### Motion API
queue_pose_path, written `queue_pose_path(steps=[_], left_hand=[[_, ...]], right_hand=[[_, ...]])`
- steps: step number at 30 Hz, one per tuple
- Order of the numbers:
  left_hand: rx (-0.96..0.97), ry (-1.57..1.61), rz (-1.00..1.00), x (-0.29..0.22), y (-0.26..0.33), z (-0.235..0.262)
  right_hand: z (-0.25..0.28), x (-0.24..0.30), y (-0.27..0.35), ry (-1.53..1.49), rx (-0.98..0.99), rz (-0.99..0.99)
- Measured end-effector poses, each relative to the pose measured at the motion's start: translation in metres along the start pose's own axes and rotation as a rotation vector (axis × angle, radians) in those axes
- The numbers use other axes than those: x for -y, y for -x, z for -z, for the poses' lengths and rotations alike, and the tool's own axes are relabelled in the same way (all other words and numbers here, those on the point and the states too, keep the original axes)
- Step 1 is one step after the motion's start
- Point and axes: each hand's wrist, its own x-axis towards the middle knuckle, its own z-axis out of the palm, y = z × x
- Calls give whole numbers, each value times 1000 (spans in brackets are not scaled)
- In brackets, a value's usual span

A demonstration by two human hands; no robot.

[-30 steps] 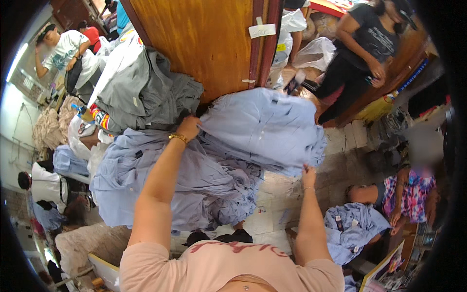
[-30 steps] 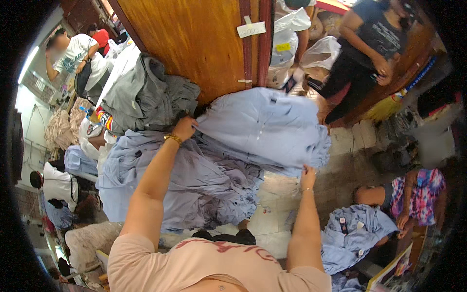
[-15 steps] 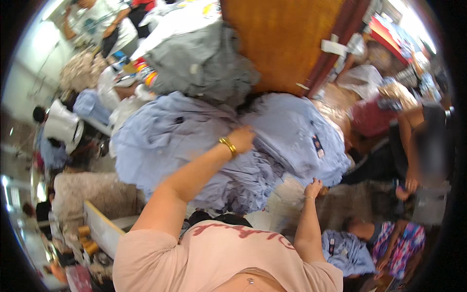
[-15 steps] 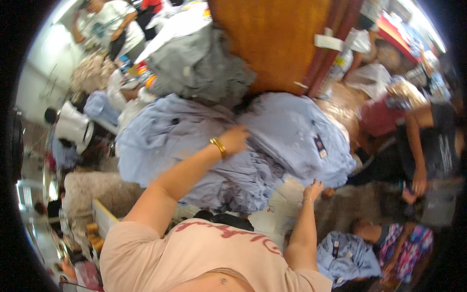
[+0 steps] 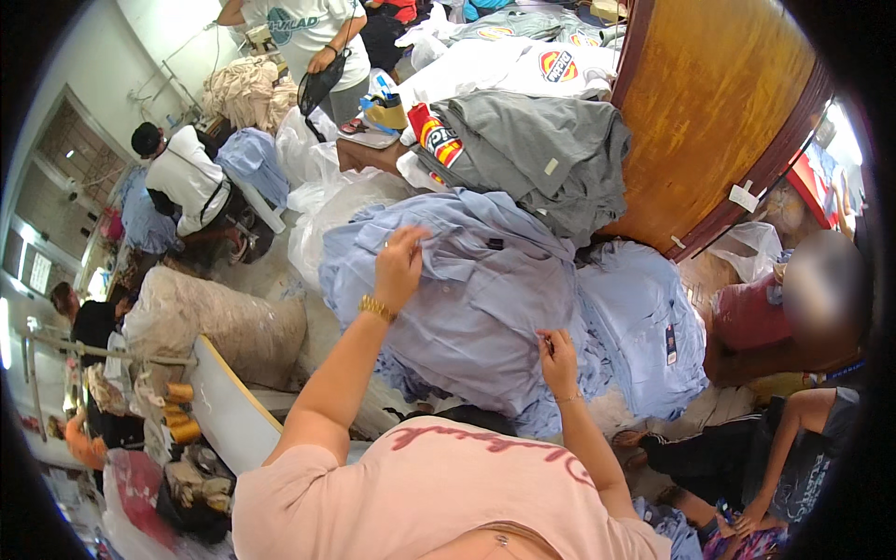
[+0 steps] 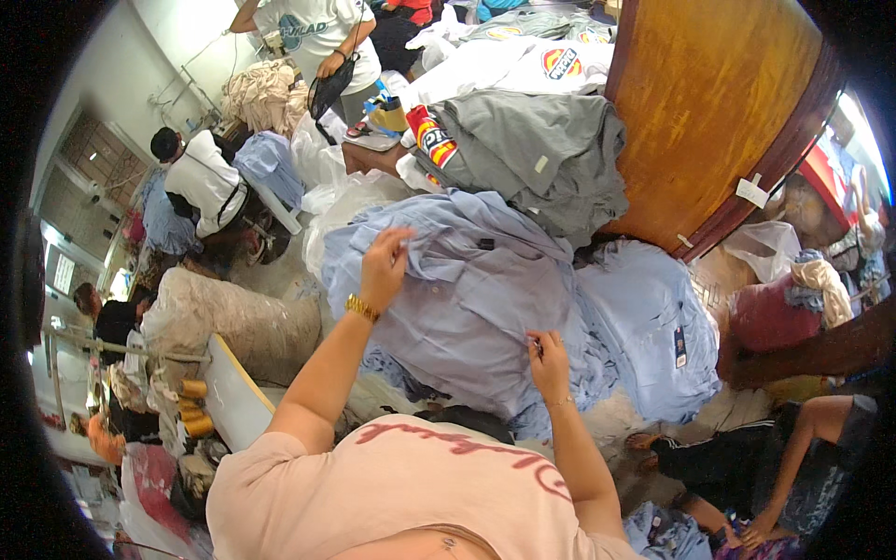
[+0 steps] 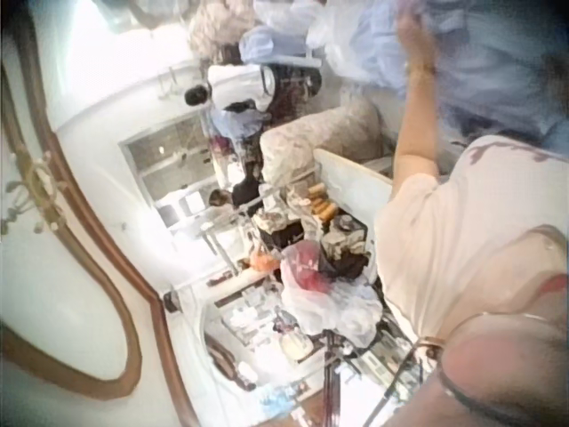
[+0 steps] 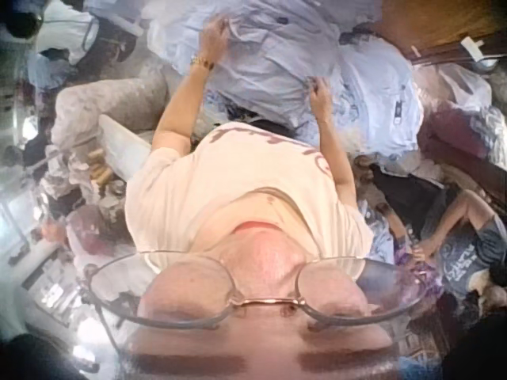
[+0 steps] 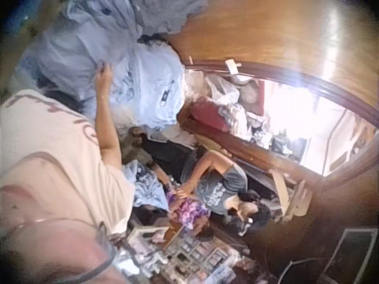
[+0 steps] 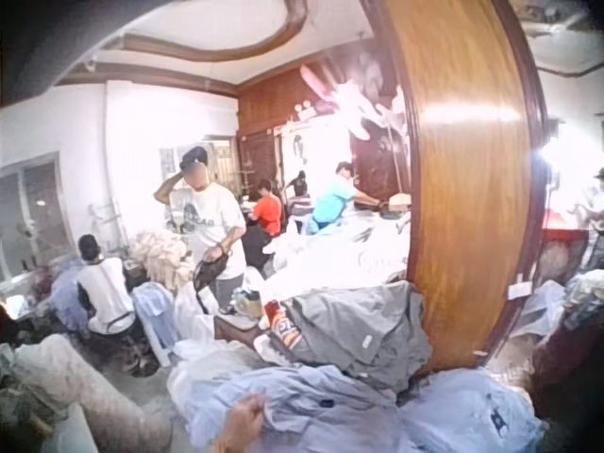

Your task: The person buttons several light blue shirts one at a time while they are stacked on a table in a garment workshop.

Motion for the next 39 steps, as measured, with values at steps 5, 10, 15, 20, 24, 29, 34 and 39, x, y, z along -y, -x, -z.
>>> queue_pose_path(steps=[5,10,15,20,24,29,34,39], left_hand=[[635,-202,-163,56,-81,-22],[373,254,25,80,-151,-54],[101,174,-253,64,-134,-60],[696,280,-208,37,-95,-29],[839,122,-677,83,-61,-45],[733,13,-686,77,-46,-43],[848,-125,-562,49,-43,-40],[667,50,-525,64,-30,-50]], right_hand=[[-57,23,-17,179,-22,-93],[-61,44,-17,262,-58,-237],[-80,50,18,337,-321,-218],[-109,98,24,266,-130,-233],[-132,114,12,311,32,-122],[-123,96,13,206,97,-109],[-97,97,-21,261,217,-225],[-96,111,-57,10,45,-381]])
